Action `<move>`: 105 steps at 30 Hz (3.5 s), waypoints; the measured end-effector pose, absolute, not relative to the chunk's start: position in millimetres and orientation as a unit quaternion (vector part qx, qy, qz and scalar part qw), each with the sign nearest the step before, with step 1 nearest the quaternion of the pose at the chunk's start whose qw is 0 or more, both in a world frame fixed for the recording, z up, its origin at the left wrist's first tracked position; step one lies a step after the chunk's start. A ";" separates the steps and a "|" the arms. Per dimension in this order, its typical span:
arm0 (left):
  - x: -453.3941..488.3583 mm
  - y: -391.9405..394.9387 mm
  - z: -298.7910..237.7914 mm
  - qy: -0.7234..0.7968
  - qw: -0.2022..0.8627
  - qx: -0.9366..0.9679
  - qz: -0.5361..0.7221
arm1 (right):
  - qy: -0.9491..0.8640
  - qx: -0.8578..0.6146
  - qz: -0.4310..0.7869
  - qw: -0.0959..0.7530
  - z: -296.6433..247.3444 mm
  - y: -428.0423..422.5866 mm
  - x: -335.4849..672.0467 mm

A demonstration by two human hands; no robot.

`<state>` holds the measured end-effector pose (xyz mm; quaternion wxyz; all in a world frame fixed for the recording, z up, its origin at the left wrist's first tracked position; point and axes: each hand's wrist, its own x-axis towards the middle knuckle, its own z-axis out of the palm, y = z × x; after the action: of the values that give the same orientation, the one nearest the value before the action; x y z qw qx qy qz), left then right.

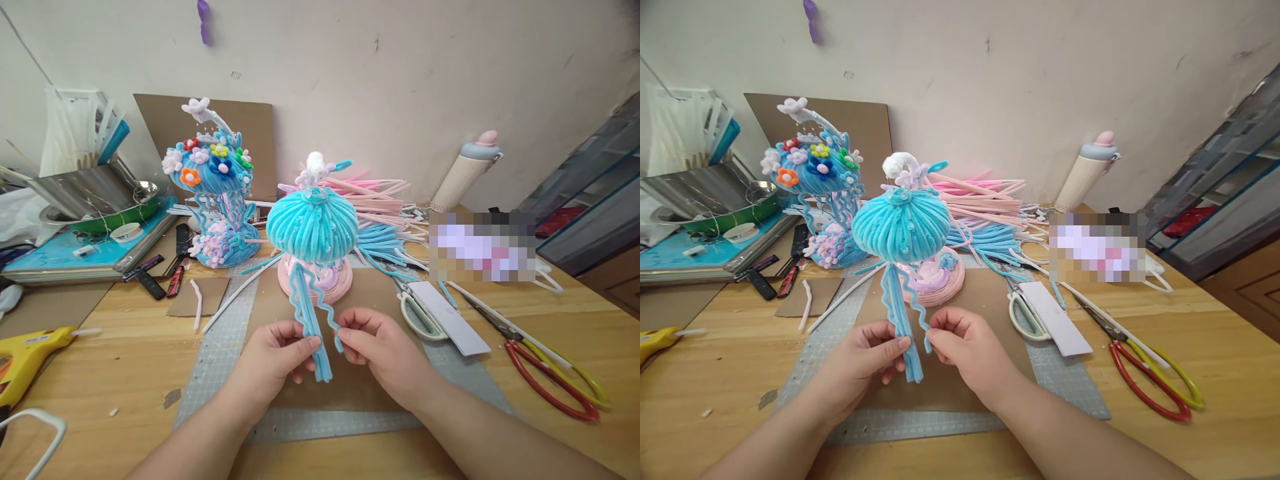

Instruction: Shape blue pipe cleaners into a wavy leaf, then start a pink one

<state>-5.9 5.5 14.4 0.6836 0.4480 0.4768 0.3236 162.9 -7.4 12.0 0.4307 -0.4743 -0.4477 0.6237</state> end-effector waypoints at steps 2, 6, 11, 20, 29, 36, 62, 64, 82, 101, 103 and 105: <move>-4.6 5.3 15.3 0.474 0.683 0.454 0.320 | -0.440 -0.448 0.660 0.413 11.7 -8.5 161.2; -2.7 5.1 15.0 0.467 0.684 0.454 0.328 | -0.446 -0.432 0.682 0.386 11.2 -9.8 156.0; -2.2 5.1 11.7 0.460 0.688 0.447 0.340 | -0.471 -0.449 0.650 0.392 9.5 -9.4 154.1; -2.5 5.6 8.5 0.460 0.707 0.417 0.339 | -0.468 -0.456 0.639 0.407 4.2 -9.4 153.1; -3.1 6.3 9.3 0.467 0.683 0.461 0.321 | -0.424 -0.413 0.707 0.387 1.1 -9.4 153.5; -5.7 7.1 11.7 0.423 0.693 0.465 0.354 | -0.519 -0.411 0.666 0.344 -3.2 -15.9 147.2; 2.1 -1.9 12.6 0.328 0.802 0.367 0.338 | -0.453 -0.327 0.722 0.408 -2.4 -15.6 141.2; 2.2 -1.3 14.8 0.332 0.781 0.380 0.368 | -0.446 -0.327 0.719 0.422 -1.9 -15.5 141.5; -26.7 17.2 23.9 0.440 0.677 0.437 0.395 | -0.496 -0.409 0.687 0.338 -4.1 -25.8 142.7; -27.4 15.9 18.1 0.447 0.676 0.489 0.322 | -0.542 -0.449 0.633 0.322 -8.7 -23.8 144.2; -27.8 15.6 18.4 0.443 0.679 0.486 0.325 | -0.523 -0.441 0.654 0.323 -8.2 -24.4 143.7; -27.6 15.2 18.9 0.448 0.677 0.482 0.329 | -0.502 -0.431 0.677 0.322 -6.7 -25.0 143.3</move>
<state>-27.6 15.2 18.9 0.6775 0.4822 0.4478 0.3287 143.3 -25.0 -6.7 0.3216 -0.4315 -0.5023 0.6768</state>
